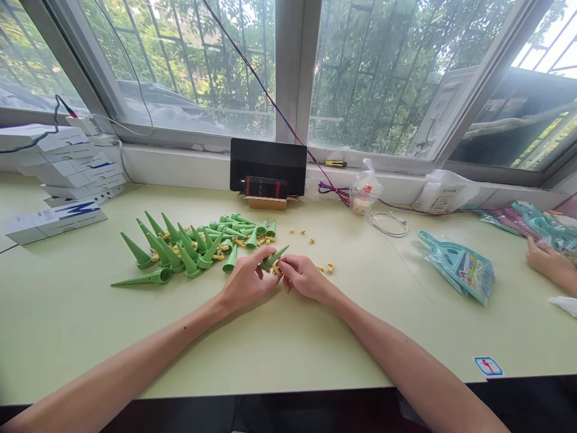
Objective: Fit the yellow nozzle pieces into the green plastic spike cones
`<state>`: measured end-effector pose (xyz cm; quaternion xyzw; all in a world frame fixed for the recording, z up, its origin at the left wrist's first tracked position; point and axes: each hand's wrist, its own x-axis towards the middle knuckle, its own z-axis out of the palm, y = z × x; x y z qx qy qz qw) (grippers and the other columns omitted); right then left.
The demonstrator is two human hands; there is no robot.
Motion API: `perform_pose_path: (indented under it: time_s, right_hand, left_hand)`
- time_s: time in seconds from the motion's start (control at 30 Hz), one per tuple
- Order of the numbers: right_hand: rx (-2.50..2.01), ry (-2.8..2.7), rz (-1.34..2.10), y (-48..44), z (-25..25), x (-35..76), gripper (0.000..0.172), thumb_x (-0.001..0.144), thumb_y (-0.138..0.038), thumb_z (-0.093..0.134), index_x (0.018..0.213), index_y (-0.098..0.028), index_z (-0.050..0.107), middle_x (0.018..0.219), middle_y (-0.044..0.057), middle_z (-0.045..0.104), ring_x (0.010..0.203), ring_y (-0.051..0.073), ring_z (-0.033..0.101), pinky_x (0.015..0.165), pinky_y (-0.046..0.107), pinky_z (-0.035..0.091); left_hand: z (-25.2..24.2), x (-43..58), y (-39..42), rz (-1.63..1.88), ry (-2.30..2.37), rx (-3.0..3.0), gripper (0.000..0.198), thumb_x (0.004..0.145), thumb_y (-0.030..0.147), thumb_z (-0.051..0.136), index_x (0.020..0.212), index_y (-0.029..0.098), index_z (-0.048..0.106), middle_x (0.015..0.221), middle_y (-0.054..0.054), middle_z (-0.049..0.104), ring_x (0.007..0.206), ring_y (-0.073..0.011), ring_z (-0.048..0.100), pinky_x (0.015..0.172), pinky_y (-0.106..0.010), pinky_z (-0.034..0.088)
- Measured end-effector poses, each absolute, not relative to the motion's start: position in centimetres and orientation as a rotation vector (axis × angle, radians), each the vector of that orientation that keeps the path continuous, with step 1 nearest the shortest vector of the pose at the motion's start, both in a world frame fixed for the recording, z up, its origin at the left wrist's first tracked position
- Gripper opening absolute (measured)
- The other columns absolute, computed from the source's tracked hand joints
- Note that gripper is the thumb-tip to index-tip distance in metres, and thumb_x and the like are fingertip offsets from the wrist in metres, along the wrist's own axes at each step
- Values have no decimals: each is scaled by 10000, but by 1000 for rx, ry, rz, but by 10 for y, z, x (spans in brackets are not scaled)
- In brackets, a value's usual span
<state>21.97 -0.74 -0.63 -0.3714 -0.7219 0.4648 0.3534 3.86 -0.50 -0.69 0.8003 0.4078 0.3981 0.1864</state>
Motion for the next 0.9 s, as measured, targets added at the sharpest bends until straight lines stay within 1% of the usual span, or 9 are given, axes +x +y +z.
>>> perform_pose_path:
  time_s: [0.27,0.5,0.63,0.9]
  right_hand:
    - [-937,-1825,1267,-5,-8,219,334,979,-465,464,881,-176,600,546,-40,552,442,87,454,459,215,329]
    - [-961,-1764,1366,-5,-7,219,348,957,-498,483,891,-176,596,553,-41,564,374,67,361,378,210,253]
    - [-940,-1732,1424,-5,-6,219,343,951,-497,495,884,-175,591,577,-33,567,393,73,399,367,205,246]
    - [-972,-1734,1392,-5,-7,219,364,945,-510,500,878,-169,609,568,-34,561,396,72,388,371,207,247]
  left_hand:
    - [-8,39,-5,1129,1180,2244,279,743,191,591,1020,224,574,717,63,542,505,-60,417,510,-182,374]
    - [-8,40,-5,1142,1184,2230,303,745,207,605,1046,224,577,725,57,558,502,-62,427,511,-187,396]
    - [-8,40,-5,1118,1179,2209,316,754,230,615,1066,224,568,749,53,561,503,-59,437,510,-188,409]
    - [-6,41,-5,1136,1190,2194,276,747,215,616,1017,219,560,710,68,516,503,-55,429,493,-177,383]
